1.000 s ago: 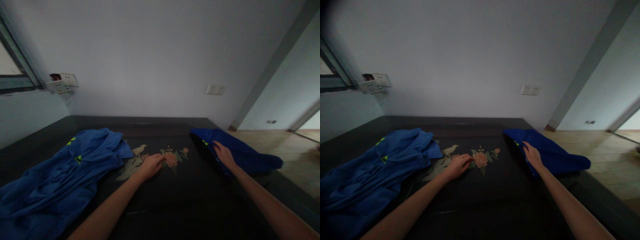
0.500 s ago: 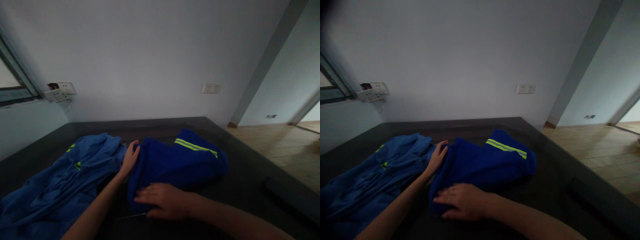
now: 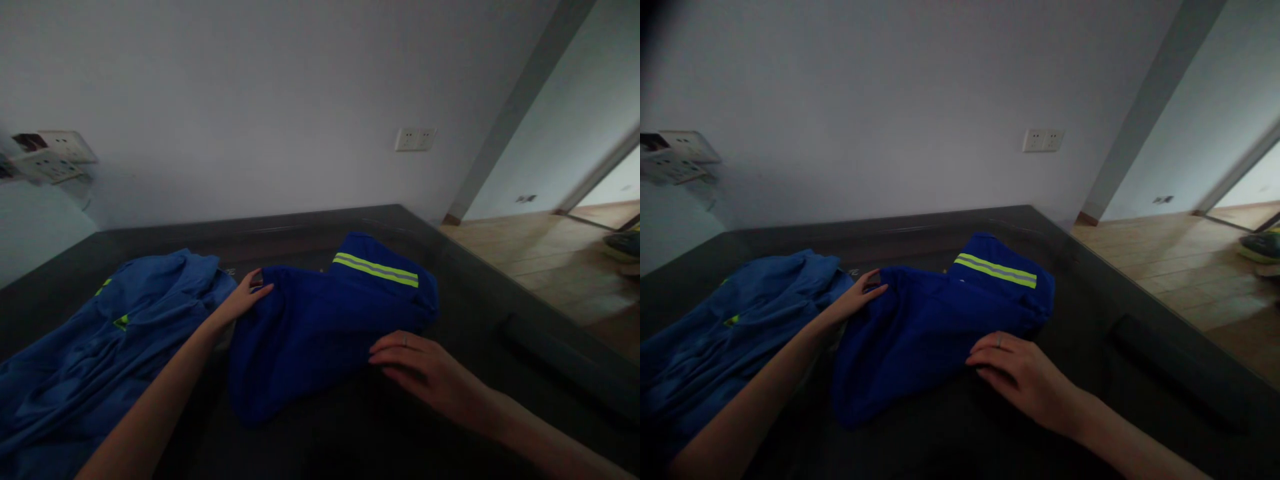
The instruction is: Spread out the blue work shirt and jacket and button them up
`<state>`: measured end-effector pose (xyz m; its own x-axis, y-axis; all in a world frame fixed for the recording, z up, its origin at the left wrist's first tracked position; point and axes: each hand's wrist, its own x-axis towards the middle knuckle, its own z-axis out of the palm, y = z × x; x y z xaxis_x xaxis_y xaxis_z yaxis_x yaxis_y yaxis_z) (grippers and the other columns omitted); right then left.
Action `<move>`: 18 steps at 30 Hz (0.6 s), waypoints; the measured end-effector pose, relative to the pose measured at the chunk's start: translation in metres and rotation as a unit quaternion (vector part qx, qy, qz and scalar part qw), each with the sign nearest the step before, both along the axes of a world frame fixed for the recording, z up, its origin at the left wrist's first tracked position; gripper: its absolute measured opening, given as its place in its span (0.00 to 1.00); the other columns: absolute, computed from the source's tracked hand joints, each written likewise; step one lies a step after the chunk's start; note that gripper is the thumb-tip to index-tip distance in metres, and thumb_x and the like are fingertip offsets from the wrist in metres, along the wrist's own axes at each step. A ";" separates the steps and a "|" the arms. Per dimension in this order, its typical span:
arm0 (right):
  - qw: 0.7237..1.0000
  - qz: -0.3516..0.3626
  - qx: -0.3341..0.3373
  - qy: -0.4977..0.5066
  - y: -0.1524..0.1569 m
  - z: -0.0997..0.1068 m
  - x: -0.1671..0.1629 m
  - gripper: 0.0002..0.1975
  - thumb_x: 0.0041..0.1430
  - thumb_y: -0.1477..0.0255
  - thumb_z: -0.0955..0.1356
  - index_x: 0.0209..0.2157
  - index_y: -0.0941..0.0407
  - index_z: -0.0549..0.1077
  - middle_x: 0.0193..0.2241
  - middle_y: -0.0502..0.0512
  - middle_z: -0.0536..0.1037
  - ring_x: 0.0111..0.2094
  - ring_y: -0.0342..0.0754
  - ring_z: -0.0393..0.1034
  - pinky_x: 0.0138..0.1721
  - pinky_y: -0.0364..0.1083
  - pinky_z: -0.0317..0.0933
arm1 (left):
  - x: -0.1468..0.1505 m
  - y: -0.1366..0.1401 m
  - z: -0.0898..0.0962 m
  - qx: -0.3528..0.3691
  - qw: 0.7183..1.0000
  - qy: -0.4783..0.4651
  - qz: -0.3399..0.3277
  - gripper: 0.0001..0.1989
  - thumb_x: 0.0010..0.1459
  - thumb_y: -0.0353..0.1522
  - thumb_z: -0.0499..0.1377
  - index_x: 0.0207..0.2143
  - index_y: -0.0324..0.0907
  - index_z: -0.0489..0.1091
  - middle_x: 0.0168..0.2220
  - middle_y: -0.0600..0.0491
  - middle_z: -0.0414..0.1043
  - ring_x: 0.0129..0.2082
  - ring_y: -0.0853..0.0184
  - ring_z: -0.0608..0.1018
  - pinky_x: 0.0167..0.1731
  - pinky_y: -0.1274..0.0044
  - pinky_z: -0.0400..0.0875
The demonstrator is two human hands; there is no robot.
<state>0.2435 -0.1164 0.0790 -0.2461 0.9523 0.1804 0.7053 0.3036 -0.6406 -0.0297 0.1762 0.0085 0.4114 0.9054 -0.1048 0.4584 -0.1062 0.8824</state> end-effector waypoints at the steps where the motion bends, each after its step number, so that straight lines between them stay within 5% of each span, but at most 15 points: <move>1: 0.999 -0.046 -0.014 0.013 -0.004 -0.005 0.009 0.12 0.64 0.67 0.62 0.44 0.52 0.75 0.44 0.56 0.76 0.44 0.48 0.71 0.47 0.48 0.65 | 0.000 0.000 0.001 -0.020 1.000 -0.003 0.017 0.38 0.54 0.45 0.57 0.63 0.39 0.51 0.55 0.38 0.67 0.51 0.56 0.74 0.46 0.67 0.72; 4: 0.984 -0.136 -0.100 0.058 -0.015 -0.026 0.025 0.14 0.62 0.62 0.64 0.45 0.52 0.74 0.42 0.57 0.76 0.42 0.50 0.71 0.46 0.51 0.67 | 0.001 -0.001 0.005 -0.027 0.999 0.021 0.032 0.30 0.56 0.46 0.55 0.57 0.40 0.62 0.51 0.43 0.73 0.48 0.56 0.76 0.47 0.68 0.72; 8: 0.932 -0.188 -0.213 0.223 -0.021 -0.048 0.024 0.26 0.58 0.55 0.65 0.54 0.52 0.66 0.48 0.61 0.71 0.46 0.53 0.70 0.42 0.53 0.70 | 0.004 -0.014 0.014 -0.057 0.997 0.034 -0.045 0.25 0.50 0.46 0.59 0.46 0.41 0.73 0.42 0.48 0.78 0.45 0.54 0.78 0.45 0.66 0.73; 11: 0.892 -0.228 -0.208 0.330 -0.016 -0.050 0.017 0.30 0.57 0.54 0.65 0.58 0.51 0.61 0.52 0.60 0.67 0.52 0.53 0.66 0.48 0.55 0.68 | 0.007 -0.033 0.026 -0.117 0.984 -0.006 -0.135 0.23 0.49 0.46 0.60 0.44 0.43 0.74 0.43 0.49 0.78 0.44 0.55 0.78 0.44 0.67 0.74; 18: 0.864 -0.280 -0.129 0.398 0.040 -0.046 0.012 0.28 0.56 0.52 0.65 0.56 0.46 0.60 0.53 0.53 0.67 0.51 0.51 0.65 0.51 0.53 0.65 | 0.036 -0.098 0.053 -0.171 0.913 -0.001 -0.371 0.19 0.48 0.35 0.63 0.45 0.46 0.72 0.45 0.55 0.76 0.46 0.61 0.77 0.45 0.72 0.72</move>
